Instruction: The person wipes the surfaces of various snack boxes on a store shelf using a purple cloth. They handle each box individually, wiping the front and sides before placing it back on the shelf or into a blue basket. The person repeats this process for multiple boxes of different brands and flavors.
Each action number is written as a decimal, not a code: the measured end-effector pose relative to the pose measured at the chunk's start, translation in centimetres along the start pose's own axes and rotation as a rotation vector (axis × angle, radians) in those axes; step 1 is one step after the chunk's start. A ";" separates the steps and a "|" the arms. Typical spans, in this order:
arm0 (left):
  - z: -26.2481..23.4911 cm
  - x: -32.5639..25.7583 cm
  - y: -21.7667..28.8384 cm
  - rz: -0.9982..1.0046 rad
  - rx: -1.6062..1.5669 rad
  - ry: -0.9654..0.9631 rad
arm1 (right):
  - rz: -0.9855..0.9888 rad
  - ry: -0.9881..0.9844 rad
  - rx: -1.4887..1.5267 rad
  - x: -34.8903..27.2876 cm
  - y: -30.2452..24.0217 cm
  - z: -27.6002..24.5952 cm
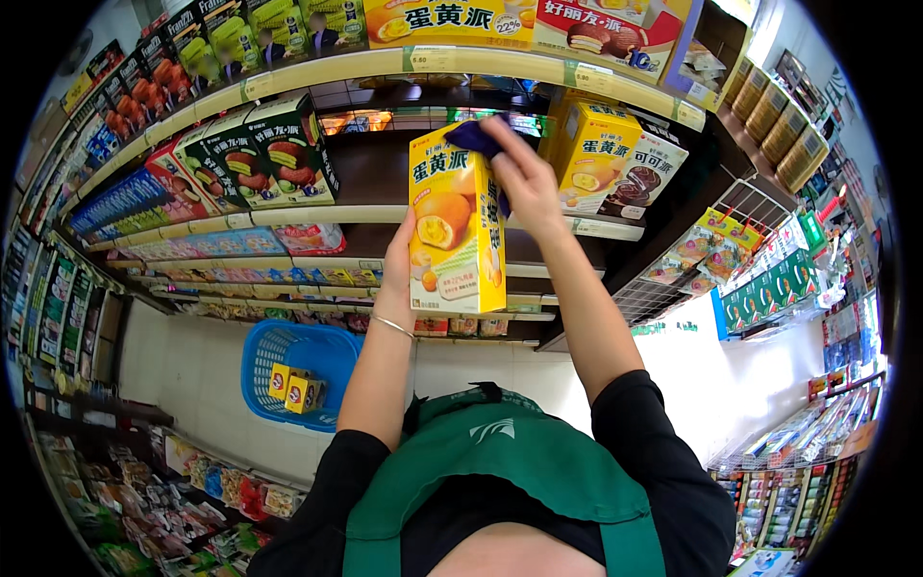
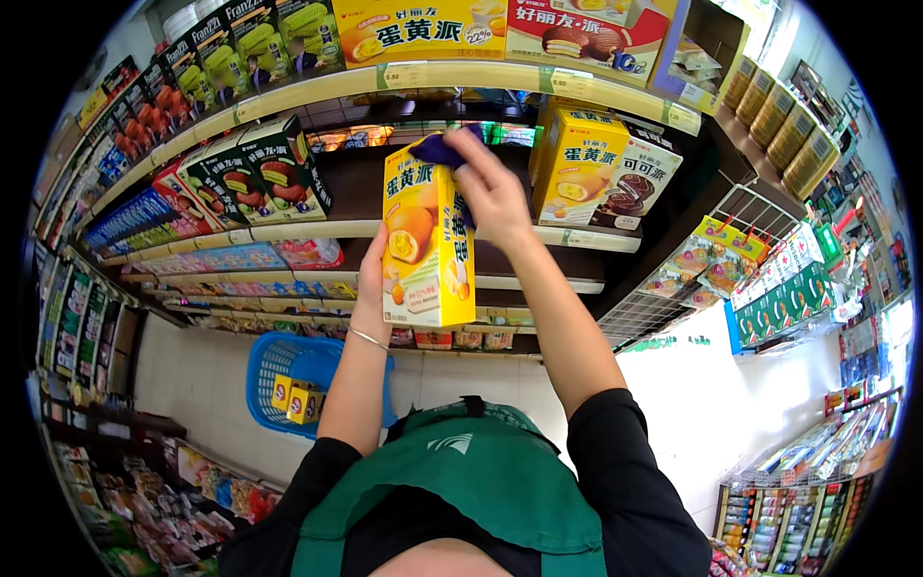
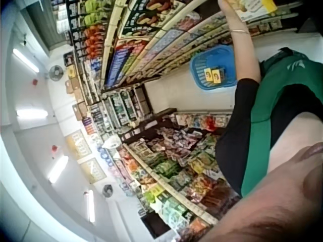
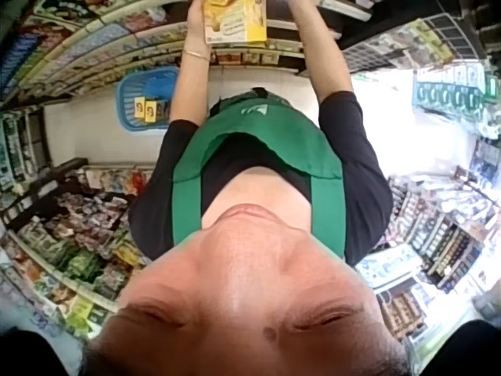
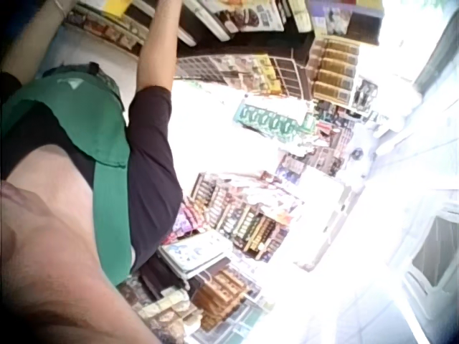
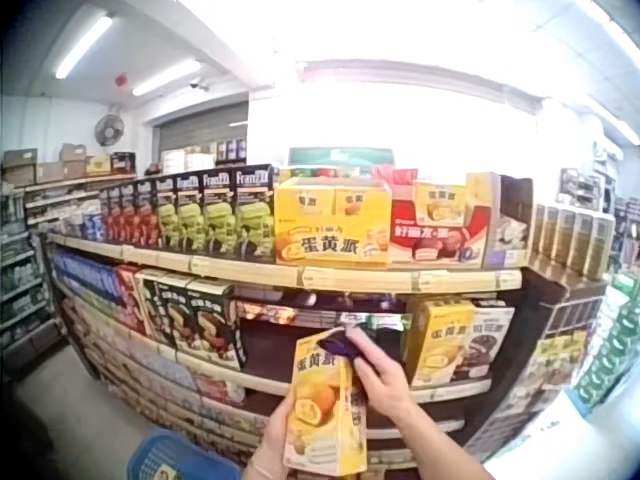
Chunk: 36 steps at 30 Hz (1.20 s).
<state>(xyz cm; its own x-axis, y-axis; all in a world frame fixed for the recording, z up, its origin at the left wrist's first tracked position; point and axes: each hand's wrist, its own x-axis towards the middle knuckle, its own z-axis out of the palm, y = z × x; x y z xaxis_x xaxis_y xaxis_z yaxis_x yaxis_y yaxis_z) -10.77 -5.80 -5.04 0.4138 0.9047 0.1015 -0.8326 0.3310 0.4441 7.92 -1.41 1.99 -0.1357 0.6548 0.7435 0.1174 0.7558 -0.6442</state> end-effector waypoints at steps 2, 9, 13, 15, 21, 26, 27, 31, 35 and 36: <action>-0.9 0.6 0.2 0.018 -0.028 -0.032 | -0.095 -0.120 -0.186 -2.2 -1.1 1.9; -4.7 0.8 1.0 0.108 -0.068 -0.192 | -0.145 -0.518 -0.146 -7.7 -6.3 2.0; -1.5 1.0 -0.3 0.087 -0.119 -0.003 | -0.216 -0.325 -0.447 -4.3 -6.3 1.4; -0.2 0.6 -0.9 0.016 -0.096 -0.109 | -0.201 -0.130 -0.401 -2.2 -4.2 0.3; 0.4 0.8 -0.5 0.252 0.524 -0.004 | -0.060 0.385 0.056 0.1 -0.5 -2.9; 0.3 1.4 -1.3 0.519 1.193 0.026 | -0.230 -0.196 -0.601 1.4 -5.4 -3.0; 0.1 1.4 -1.3 0.514 1.191 0.034 | -0.188 -0.154 -0.635 1.5 -6.0 -2.6; 0.0 1.7 -1.5 0.517 1.071 0.062 | 0.123 -0.055 -0.210 1.7 -2.1 -4.7; 0.8 2.1 -0.9 0.451 0.847 0.182 | -0.238 0.201 -0.204 0.6 -2.5 -2.7; 0.4 2.7 -0.8 0.452 0.811 0.184 | -0.310 0.080 -0.355 0.4 -2.5 -2.2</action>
<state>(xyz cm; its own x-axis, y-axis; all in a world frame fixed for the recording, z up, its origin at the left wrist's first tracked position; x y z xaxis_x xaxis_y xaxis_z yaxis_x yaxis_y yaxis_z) -8.85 -3.74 -4.77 -0.0078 0.9526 0.3040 -0.3612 -0.2862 0.8875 9.69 -3.08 4.27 -0.1431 0.3862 0.9113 0.4138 0.8598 -0.2994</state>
